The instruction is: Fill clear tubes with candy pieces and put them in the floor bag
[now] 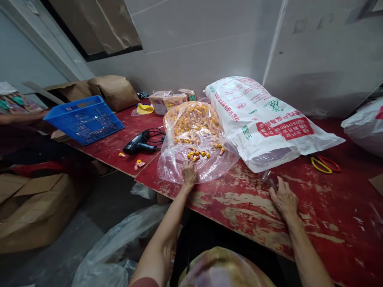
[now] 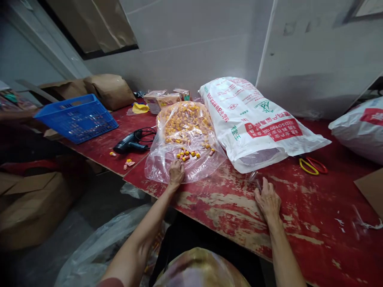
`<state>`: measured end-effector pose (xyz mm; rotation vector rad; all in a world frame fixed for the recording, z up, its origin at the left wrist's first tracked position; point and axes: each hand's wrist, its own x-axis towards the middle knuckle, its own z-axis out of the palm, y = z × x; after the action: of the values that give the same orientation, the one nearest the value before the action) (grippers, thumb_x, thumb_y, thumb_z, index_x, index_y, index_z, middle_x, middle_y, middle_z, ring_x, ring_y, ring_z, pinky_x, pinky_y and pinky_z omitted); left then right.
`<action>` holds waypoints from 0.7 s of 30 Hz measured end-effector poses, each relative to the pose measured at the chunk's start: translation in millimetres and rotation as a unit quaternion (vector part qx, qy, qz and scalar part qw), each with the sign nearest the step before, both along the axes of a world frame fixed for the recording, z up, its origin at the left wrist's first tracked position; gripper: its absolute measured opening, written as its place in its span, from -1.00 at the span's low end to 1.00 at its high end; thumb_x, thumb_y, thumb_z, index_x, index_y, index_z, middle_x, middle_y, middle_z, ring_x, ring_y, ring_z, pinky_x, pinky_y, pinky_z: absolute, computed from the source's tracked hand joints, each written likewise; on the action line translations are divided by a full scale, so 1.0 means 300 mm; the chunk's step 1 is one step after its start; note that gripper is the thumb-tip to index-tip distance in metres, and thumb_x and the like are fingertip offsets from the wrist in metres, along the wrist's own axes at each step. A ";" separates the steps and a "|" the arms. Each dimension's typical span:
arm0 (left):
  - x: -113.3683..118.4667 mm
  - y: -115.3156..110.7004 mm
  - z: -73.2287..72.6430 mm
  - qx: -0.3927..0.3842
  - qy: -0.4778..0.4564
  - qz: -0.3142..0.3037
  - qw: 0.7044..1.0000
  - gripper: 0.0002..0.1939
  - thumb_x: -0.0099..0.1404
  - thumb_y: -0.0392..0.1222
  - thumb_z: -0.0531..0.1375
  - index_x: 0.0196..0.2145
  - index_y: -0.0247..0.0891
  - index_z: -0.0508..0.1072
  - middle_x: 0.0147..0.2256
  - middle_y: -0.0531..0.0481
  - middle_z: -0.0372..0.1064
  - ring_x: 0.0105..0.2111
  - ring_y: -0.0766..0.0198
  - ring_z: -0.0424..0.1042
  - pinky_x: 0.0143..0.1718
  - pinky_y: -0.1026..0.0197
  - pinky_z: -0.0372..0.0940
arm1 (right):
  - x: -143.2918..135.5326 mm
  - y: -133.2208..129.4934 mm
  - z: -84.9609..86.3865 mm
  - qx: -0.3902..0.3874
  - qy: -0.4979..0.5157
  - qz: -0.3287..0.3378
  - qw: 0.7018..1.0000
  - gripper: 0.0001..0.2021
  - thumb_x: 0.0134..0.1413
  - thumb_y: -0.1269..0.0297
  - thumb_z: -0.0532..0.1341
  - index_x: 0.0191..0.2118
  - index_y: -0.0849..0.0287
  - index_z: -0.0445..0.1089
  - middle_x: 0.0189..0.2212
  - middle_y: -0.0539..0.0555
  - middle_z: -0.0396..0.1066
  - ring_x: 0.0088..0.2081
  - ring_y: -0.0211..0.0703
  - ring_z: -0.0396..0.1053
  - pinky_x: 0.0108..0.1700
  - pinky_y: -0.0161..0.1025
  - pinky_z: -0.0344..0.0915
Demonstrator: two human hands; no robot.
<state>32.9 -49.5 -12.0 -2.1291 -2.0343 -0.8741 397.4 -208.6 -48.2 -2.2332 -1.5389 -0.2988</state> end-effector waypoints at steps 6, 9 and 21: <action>0.012 0.140 0.028 -0.049 0.010 -0.006 0.999 -0.74 0.29 -0.36 0.01 -0.16 -0.52 0.42 -0.12 -0.33 0.35 -0.08 0.06 0.32 -0.07 0.07 0.16 | -0.013 -0.070 0.008 0.024 0.085 -0.001 0.996 -0.54 0.17 0.14 -0.06 0.12 0.24 0.23 -0.16 0.21 0.36 -0.26 0.00 0.37 -0.31 -0.13 0.27; 0.014 0.150 0.036 -0.055 0.000 -0.018 0.998 -0.78 0.27 -0.35 0.06 -0.16 -0.52 0.39 -0.07 -0.38 0.31 -0.08 -0.02 0.30 -0.06 -0.05 0.16 | -0.007 -0.091 0.014 0.070 0.206 0.042 0.975 -0.62 0.09 0.15 0.00 -0.03 0.20 0.31 -0.20 0.15 0.37 -0.23 -0.05 0.36 -0.22 -0.15 0.28; 0.256 -0.313 0.043 -0.175 -0.435 -0.213 0.857 -0.74 0.16 -0.08 0.20 -0.23 -0.26 0.36 -0.32 0.00 0.41 -0.33 0.26 0.40 -0.28 0.20 0.31 | -0.076 -0.096 0.031 0.183 0.566 0.112 0.796 -0.59 -0.02 0.12 0.14 -0.02 0.06 0.11 -0.35 -0.04 0.29 -0.52 -0.29 0.24 -0.51 -0.31 0.24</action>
<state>109.8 -143.5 0.9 -2.7845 -2.1893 -1.9697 374.7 -237.4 -39.0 -1.3694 -0.8995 0.6626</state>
